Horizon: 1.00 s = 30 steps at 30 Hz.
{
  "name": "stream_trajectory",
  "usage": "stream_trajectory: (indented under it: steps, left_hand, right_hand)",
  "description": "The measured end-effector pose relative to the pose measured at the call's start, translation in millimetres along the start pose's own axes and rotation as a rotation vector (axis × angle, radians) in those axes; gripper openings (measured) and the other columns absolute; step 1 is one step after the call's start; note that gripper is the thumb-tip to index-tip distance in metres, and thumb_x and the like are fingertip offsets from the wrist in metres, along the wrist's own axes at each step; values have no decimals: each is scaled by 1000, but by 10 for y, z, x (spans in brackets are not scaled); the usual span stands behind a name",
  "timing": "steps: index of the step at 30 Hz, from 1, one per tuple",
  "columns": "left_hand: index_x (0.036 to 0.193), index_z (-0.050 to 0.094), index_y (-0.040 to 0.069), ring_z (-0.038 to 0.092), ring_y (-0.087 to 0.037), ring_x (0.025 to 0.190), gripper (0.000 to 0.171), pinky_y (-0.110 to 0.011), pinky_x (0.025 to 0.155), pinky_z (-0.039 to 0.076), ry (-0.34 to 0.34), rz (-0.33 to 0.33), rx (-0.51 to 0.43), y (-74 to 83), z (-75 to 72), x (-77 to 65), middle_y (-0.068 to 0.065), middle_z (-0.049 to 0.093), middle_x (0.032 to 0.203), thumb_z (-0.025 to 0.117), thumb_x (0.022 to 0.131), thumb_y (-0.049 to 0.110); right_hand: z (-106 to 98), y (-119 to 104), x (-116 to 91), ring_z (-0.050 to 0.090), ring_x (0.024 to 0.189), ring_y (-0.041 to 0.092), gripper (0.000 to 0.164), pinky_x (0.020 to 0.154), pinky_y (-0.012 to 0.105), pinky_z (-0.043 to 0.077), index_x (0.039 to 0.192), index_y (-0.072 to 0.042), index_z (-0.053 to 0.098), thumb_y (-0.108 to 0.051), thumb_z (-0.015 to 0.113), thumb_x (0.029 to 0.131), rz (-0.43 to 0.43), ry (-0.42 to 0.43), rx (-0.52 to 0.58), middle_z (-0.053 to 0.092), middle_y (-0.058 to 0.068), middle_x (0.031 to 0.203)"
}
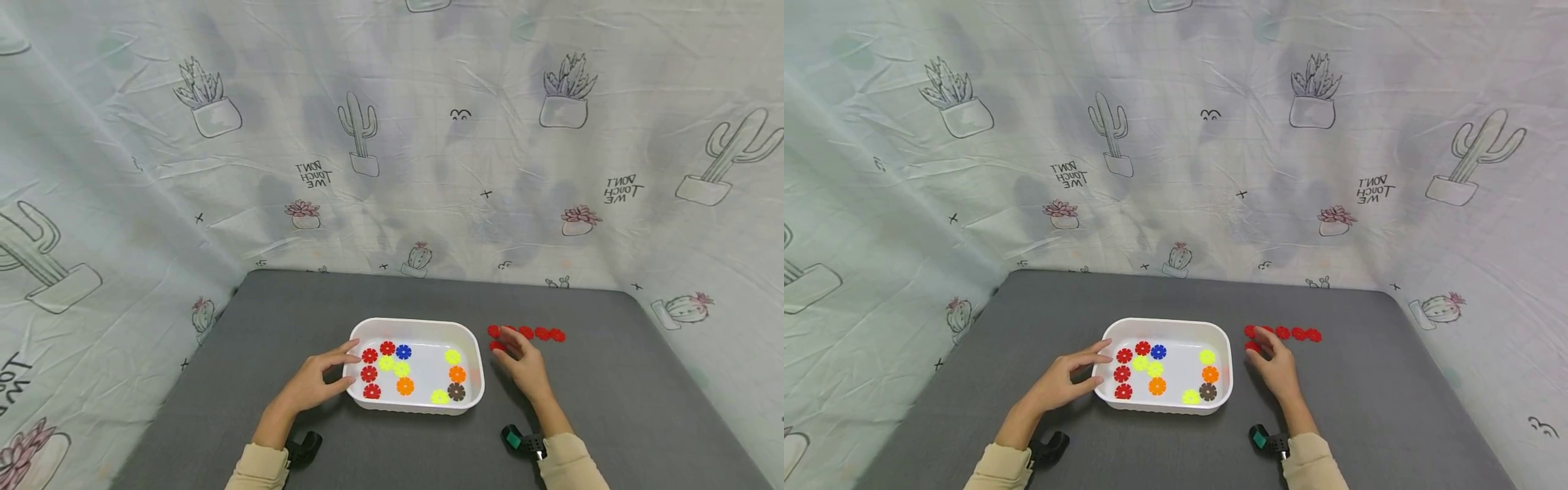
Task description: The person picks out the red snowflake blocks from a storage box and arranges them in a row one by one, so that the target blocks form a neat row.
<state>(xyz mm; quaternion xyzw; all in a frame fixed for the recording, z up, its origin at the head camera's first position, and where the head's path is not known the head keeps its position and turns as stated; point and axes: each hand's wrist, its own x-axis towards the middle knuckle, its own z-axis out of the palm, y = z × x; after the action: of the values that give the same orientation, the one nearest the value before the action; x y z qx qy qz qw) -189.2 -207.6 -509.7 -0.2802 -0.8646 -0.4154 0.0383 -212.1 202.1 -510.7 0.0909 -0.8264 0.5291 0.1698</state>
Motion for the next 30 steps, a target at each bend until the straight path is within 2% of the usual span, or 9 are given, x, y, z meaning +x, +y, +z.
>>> stream_trajectory:
  steps: [7, 13, 15, 18, 22, 25, 27, 30]
  left_hand:
    - [118, 67, 10, 48, -28, 129, 34, -51, 100, 43, 3, -7, -18, 2, 1, 8, -7, 48, 144, 68, 86, 24]
    - [117, 66, 9, 49, -31, 128, 34, -52, 100, 44, 5, -2, -5, 17, -5, 3, -7, 48, 143, 68, 86, 21]
    - [118, 66, 9, 49, -32, 128, 34, -52, 100, 43, 8, -1, -8, 16, -4, 2, -9, 48, 143, 69, 85, 19]
    - [118, 66, 9, 48, -33, 129, 34, -53, 100, 43, 10, 0, -12, 4, 0, 2, -11, 48, 143, 69, 85, 18]
    - [118, 66, 12, 48, -30, 129, 34, -52, 100, 43, 7, 0, 0, -21, -2, 0, -8, 48, 144, 68, 86, 24]
    - [119, 66, 13, 48, -29, 130, 35, -52, 100, 43, 3, 1, -1, -25, -9, -2, -5, 47, 144, 67, 87, 28]
    - [119, 66, 13, 48, -29, 130, 35, -54, 99, 43, 2, 3, -4, -20, -10, -2, -4, 47, 144, 66, 87, 29]
    - [119, 66, 12, 49, -31, 129, 35, -55, 98, 43, 3, 5, 2, -17, -5, 0, -5, 47, 144, 66, 88, 28]
  right_hand:
    - [-9, -274, 22, 52, 116, 41, 52, 95, 13, 44, 129, 11, 48, 3, 68, 82, -28, -33, 62, 54, 30, 128]
    - [28, -517, 55, 56, 117, 13, 53, 96, 10, 41, 130, 13, 46, 8, 67, 82, -95, -73, 158, 52, 31, 130]
    - [67, -620, 58, 55, 117, 9, 52, 96, 11, 41, 130, 14, 45, 9, 66, 82, -116, -97, 170, 52, 31, 129]
    - [150, -766, 51, 55, 119, 20, 51, 97, 15, 43, 130, 14, 45, 9, 65, 83, -137, -151, 187, 51, 32, 130]
    - [298, -918, 43, 50, 121, 40, 50, 102, 36, 44, 130, 13, 45, 6, 64, 85, -143, -256, 230, 51, 31, 131]
    - [435, -1000, 29, 48, 123, 44, 50, 101, 52, 40, 131, 12, 44, 3, 64, 86, -124, -339, 249, 50, 30, 133]
    - [545, -1004, 25, 47, 125, 43, 50, 101, 56, 38, 132, 11, 44, 2, 64, 87, -109, -391, 260, 49, 29, 134]
    - [733, -919, 28, 47, 126, 41, 51, 101, 55, 39, 133, 8, 45, 1, 64, 86, -100, -451, 261, 49, 26, 136]
